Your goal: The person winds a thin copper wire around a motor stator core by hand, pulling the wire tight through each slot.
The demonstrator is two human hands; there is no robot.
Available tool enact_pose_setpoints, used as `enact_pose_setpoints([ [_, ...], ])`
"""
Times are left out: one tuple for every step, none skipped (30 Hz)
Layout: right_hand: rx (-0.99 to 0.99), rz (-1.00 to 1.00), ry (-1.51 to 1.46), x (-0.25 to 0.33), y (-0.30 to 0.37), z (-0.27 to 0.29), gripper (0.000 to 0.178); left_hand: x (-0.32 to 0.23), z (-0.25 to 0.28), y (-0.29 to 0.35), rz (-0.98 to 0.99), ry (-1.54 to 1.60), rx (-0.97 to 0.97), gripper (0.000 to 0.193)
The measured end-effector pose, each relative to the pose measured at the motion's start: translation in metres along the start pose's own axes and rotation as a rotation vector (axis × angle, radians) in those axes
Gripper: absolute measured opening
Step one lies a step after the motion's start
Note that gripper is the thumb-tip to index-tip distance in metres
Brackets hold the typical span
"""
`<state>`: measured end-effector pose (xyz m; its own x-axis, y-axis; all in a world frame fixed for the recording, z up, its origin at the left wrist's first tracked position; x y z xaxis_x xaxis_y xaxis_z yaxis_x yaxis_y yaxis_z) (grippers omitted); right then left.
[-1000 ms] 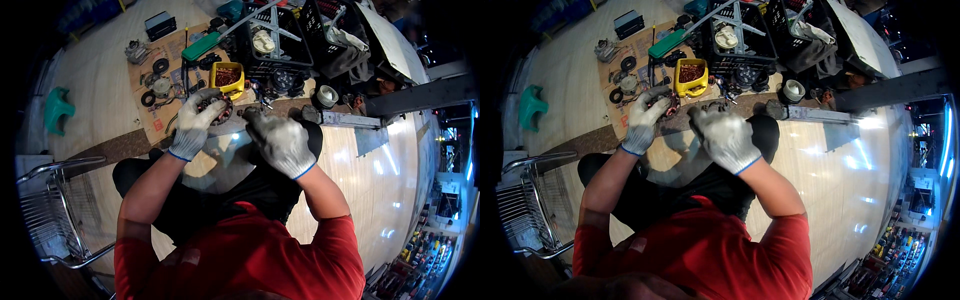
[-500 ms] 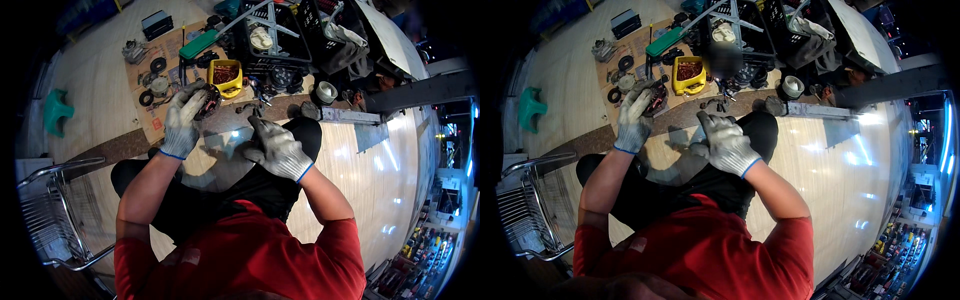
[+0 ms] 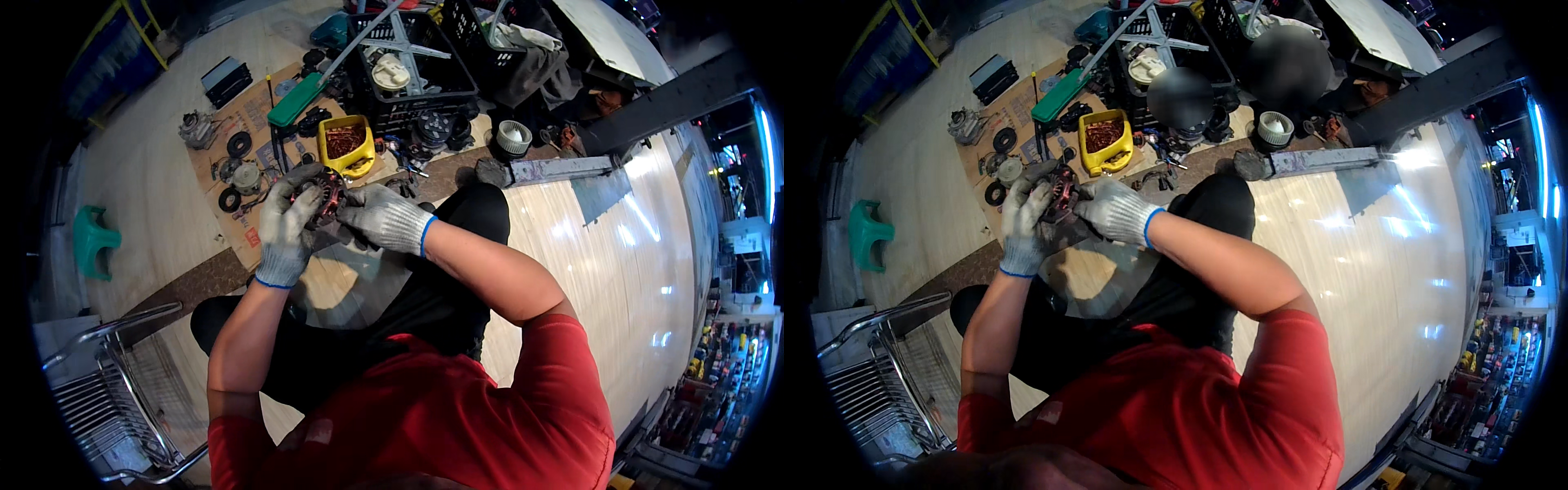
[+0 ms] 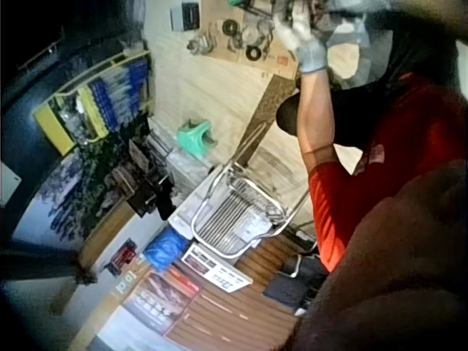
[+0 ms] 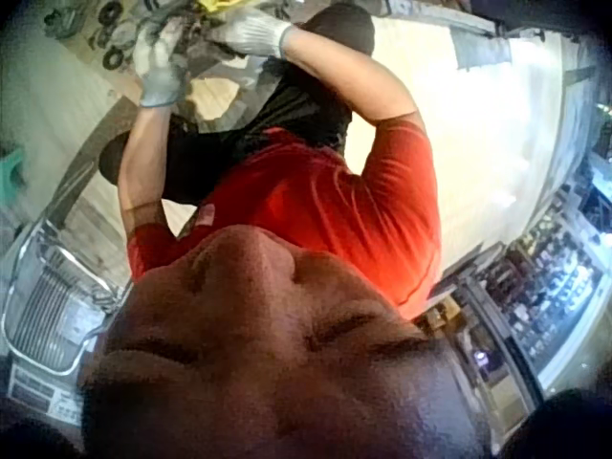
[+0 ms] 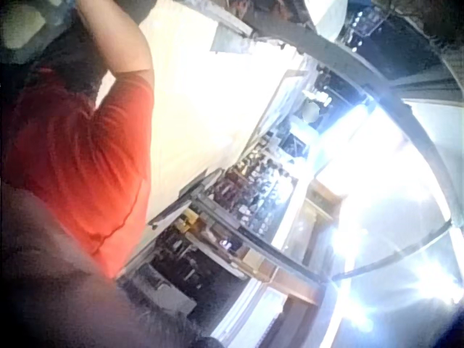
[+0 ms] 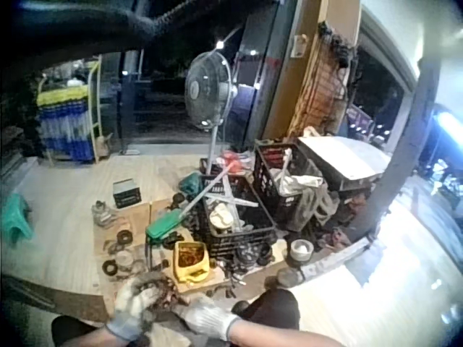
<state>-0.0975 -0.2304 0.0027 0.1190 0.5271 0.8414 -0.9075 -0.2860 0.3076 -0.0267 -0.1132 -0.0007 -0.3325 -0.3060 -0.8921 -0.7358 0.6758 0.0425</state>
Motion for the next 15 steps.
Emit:
enact_pose_setpoints([
  [-0.039,-0.027,-0.01,0.011,0.01,0.004,0.033,-0.002,-0.001,0.001,-0.01,0.063,-0.002,0.033],
  [-0.09,0.039,0.199,0.014,0.016,0.007,0.029,-0.004,-0.003,0.002,-0.021,0.126,-0.004,0.033],
  [-0.165,0.094,0.41,0.018,0.025,0.01,0.027,-0.008,-0.013,0.002,-0.071,0.245,0.065,0.031],
  [-0.203,0.105,0.471,0.015,0.035,0.01,0.027,-0.009,-0.019,0.005,-0.034,0.264,0.044,0.031],
  [-0.24,0.114,0.533,0.013,0.047,0.009,0.027,-0.013,-0.028,0.007,0.003,0.283,0.025,0.031],
  [-0.279,0.123,0.594,0.012,0.06,0.007,0.026,-0.012,-0.032,0.009,0.042,0.301,0.007,0.031],
  [-0.218,0.021,0.559,0.017,0.07,0.009,0.026,-0.008,-0.031,0.009,0.021,0.289,0.048,0.036],
  [-0.236,-0.008,0.574,0.006,0.08,0.008,0.028,0.001,-0.025,0.007,0.0,0.278,0.09,0.041],
  [-0.261,-0.114,0.578,0.001,0.095,0.013,0.027,0.006,-0.023,0.005,-0.02,0.269,0.134,0.047],
  [-0.283,-0.219,0.581,-0.006,0.112,0.02,0.027,0.009,-0.016,0.001,0.012,0.238,0.061,0.047],
  [-0.345,-0.189,0.668,-0.006,0.129,0.027,0.025,0.011,-0.009,-0.003,0.044,0.206,-0.013,0.047],
  [-0.409,-0.163,0.756,-0.009,0.149,0.035,0.023,0.012,-0.005,-0.006,0.078,0.174,-0.081,0.047],
  [-0.415,-0.201,0.861,-0.021,0.168,0.044,0.021,0.003,-0.014,-0.007,0.043,0.158,0.002,0.047],
  [-0.429,-0.258,0.919,-0.025,0.185,0.055,0.02,0.002,-0.005,-0.007,0.03,0.135,-0.046,0.045],
  [-0.422,-0.288,0.957,-0.034,0.205,0.066,0.019,-0.001,-0.001,-0.007,0.009,0.176,-0.057,0.041],
])
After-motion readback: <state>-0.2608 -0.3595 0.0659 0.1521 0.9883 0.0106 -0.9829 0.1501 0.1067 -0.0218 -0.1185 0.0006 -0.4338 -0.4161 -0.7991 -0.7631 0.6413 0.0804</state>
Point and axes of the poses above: each hand's wrist, its own y-axis away from the middle knuckle, its own z-axis out of the back of the hand, x = y × z, the point moved 8 cm from there along -y, towards the middle knuckle, and after that the axes turned 11 degrees about x, right-handed, at the moved point
